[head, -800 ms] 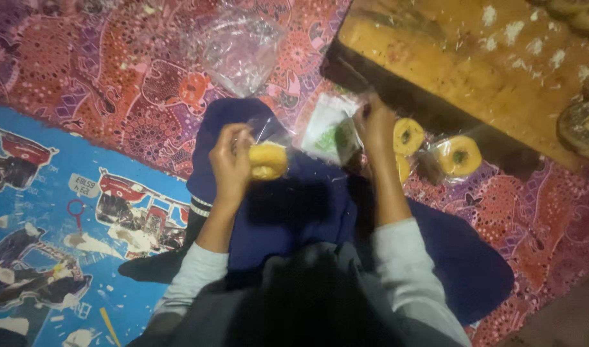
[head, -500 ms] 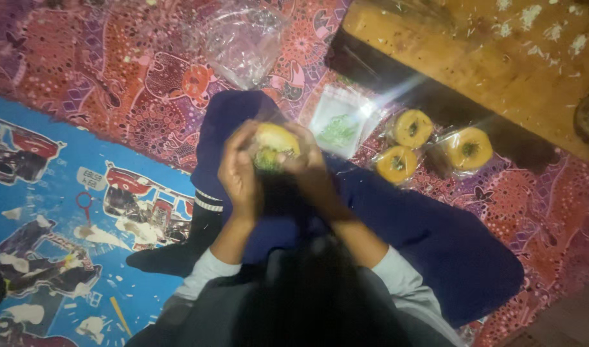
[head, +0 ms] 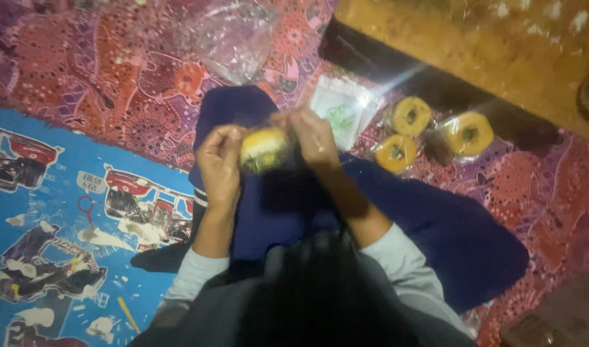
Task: The person sits on a patterned floor mat and individually places donuts into clear plastic bags. They pick up each donut from a wooden board, insert it into a bag, and set the packaged donut aside.
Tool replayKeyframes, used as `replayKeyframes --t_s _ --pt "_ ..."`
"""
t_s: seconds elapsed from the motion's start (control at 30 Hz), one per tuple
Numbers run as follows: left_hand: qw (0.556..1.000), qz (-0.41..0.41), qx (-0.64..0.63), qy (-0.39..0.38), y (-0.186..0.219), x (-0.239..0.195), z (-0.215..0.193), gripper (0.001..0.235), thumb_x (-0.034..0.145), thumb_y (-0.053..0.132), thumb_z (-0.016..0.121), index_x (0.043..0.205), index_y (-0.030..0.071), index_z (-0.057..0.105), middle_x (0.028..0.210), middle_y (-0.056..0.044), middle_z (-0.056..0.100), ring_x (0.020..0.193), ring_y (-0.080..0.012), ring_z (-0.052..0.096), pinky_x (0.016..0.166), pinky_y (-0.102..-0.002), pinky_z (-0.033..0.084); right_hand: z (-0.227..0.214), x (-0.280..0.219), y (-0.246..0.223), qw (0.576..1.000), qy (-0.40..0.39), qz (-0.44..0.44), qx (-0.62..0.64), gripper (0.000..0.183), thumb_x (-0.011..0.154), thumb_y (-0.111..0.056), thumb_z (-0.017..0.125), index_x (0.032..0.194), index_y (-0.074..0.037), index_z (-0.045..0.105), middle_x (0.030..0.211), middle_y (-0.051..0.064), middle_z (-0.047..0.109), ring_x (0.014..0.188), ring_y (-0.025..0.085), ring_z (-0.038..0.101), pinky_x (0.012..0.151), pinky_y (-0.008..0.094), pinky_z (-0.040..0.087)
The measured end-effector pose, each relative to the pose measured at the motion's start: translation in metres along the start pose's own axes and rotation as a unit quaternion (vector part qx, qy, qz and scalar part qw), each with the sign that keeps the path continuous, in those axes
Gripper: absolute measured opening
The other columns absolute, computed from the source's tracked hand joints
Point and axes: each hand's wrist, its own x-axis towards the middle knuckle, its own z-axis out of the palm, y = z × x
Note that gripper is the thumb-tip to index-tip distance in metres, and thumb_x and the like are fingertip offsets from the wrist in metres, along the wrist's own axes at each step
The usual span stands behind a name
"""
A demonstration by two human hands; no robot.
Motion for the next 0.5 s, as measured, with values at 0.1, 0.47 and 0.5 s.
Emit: replayKeyframes --t_s 0.1,0.47,0.5 --pt "0.997 0.064 0.048 -0.003 0.008 0.003 -0.001 0.015 0.111 0.012 0.059 0.105 0.001 0.067 0.099 -0.002 0.068 0.093 -0.0089 0.060 0.086 -0.026 0.051 -0.010 0.006 -0.004 0.993 -0.037 0.012 0.108 0.046 0.113 -0.032 0.036 0.126 0.000 0.067 0.104 0.005 0.070 0.097 0.013 0.064 0.091 0.027 0.050" --pt "0.996 0.043 -0.079 0.027 0.011 0.014 0.002 0.012 0.110 0.015 0.057 0.104 0.005 0.058 0.090 -0.002 0.059 0.059 -0.0049 0.044 0.052 -0.022 0.036 -0.026 0.027 0.032 0.991 -0.127 -0.033 0.029 0.011 0.104 -0.014 0.066 0.106 -0.004 0.065 0.099 0.000 0.061 0.097 0.010 0.055 0.091 0.027 0.047" --pt "0.995 0.062 -0.077 0.034 0.011 0.013 0.003 0.012 0.111 0.015 0.057 0.104 0.005 0.056 0.088 -0.002 0.058 0.060 -0.0054 0.044 0.053 -0.023 0.037 -0.023 0.027 0.032 0.993 -0.108 -0.041 0.020 0.011 0.105 -0.014 0.066 0.104 -0.004 0.064 0.098 0.000 0.061 0.097 0.009 0.055 0.091 0.027 0.047"
